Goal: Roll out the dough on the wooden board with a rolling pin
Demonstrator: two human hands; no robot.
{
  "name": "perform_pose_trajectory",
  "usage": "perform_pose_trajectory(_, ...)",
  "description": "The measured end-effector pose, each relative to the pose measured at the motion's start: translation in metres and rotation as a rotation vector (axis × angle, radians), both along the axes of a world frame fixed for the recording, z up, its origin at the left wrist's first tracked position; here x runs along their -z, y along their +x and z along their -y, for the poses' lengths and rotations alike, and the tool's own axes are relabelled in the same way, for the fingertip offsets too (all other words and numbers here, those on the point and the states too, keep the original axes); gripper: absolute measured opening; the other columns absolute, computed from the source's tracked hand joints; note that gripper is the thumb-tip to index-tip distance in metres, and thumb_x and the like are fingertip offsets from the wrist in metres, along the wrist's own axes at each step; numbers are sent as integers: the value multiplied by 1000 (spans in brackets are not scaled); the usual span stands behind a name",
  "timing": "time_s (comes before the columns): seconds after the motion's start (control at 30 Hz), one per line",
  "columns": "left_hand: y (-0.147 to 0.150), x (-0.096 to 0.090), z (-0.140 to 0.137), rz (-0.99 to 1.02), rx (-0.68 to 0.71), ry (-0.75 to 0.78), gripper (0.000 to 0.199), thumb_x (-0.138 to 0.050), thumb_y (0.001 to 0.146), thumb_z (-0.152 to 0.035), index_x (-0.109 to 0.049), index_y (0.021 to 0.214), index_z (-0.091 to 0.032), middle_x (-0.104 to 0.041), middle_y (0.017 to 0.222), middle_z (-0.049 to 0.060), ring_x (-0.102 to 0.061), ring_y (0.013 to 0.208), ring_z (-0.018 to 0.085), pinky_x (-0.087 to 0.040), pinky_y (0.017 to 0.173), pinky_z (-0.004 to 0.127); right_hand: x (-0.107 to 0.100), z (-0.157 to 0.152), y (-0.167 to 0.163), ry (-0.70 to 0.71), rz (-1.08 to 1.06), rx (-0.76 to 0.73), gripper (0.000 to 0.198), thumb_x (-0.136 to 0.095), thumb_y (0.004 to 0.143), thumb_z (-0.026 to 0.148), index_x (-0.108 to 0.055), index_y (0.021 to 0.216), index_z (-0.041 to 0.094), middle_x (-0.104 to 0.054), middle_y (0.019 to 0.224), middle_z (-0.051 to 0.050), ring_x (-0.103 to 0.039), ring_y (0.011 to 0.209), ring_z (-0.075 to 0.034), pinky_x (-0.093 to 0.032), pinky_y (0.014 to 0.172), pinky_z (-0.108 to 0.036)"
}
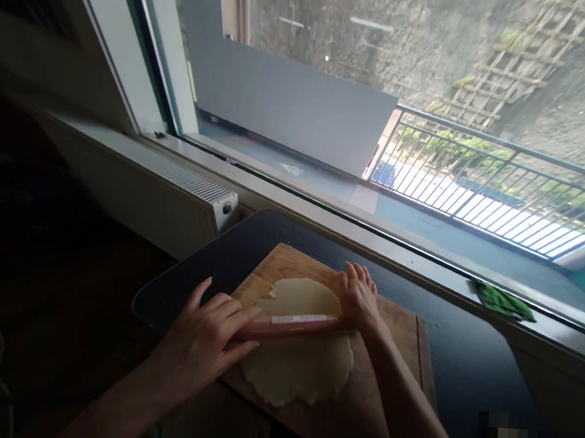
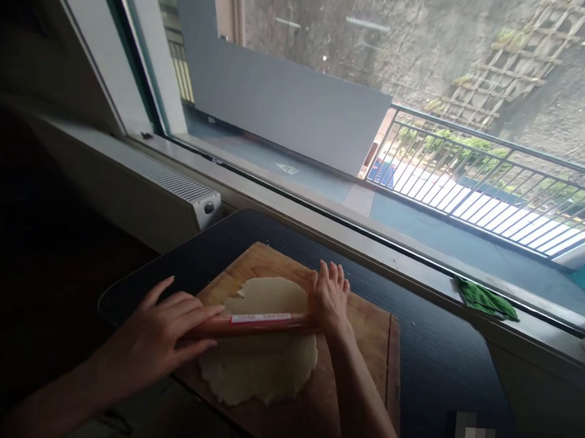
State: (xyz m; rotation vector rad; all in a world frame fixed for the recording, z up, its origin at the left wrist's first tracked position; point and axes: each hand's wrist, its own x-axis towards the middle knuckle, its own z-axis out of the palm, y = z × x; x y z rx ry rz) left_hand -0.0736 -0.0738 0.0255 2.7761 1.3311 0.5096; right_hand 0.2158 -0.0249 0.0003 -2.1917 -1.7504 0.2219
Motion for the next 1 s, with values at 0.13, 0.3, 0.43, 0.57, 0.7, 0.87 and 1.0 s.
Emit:
perform_pose_trajectory(0.13,16,-7,-14,-38,-94,70,34,-59,74,-17,-61,107,-27,-66,92,2,-56,94,23,-17,105,60,-21,-24,-9,63,-38,-209,44,-26,96,37,-51,127,19,-45,136,-9,-35,129,-22,-27,105,-40)
perform_pose_trajectory(0.3,59,-19,-34,24,-77,116,33,-59,76,-19,-61,107,-28,-63,102,4,-51,104,25,-24,103,53,-22,44,8,136,-127,-454,36,-41,91,44,-59,116,26,-55,117,-5,-54,102,-17,-43,86,-29)
perform_pose_trajectory(0.43,102,-25,-52,97,-47,39,37,-54,83,-34,-55,118,-23,-56,117,8,-48,113,24,-35,98,40,-6,82,51,93,-32,-238,28,-45,89,40,-62,107,27,-56,103,-4,-56,86,-16,-43,76,-28)
perform_pose_trajectory(0.57,122,-27,-78,-129,41,-239,55,-61,70,-55,-59,111,-18,-60,111,11,-52,107,29,-39,91,40,10,97,79,107,80,60,29,-44,89,39,-59,108,24,-57,97,-5,-55,91,-21,-41,74,-32)
perform_pose_trajectory(0.7,132,-33,-108,-345,49,-439,58,-68,54,-58,-63,95,-18,-65,94,7,-59,88,27,-43,73,34,12,103,76,146,102,100,26,-44,89,37,-57,108,25,-57,97,-4,-54,93,-21,-40,74,-31)
perform_pose_trajectory(0.87,140,-37,-123,-365,122,-598,43,-69,49,-51,-60,77,-20,-61,73,-1,-56,70,19,-37,56,26,8,106,68,179,114,72,19,-49,87,34,-58,101,25,-57,96,-4,-53,93,-20,-39,77,-31)
perform_pose_trajectory(1.0,134,-33,-113,-103,157,-784,37,-61,59,-44,-61,86,-18,-62,82,-1,-57,75,17,-40,59,23,6,107,69,183,104,73,17,-49,87,34,-58,98,25,-57,95,-4,-53,91,-20,-39,77,-30)
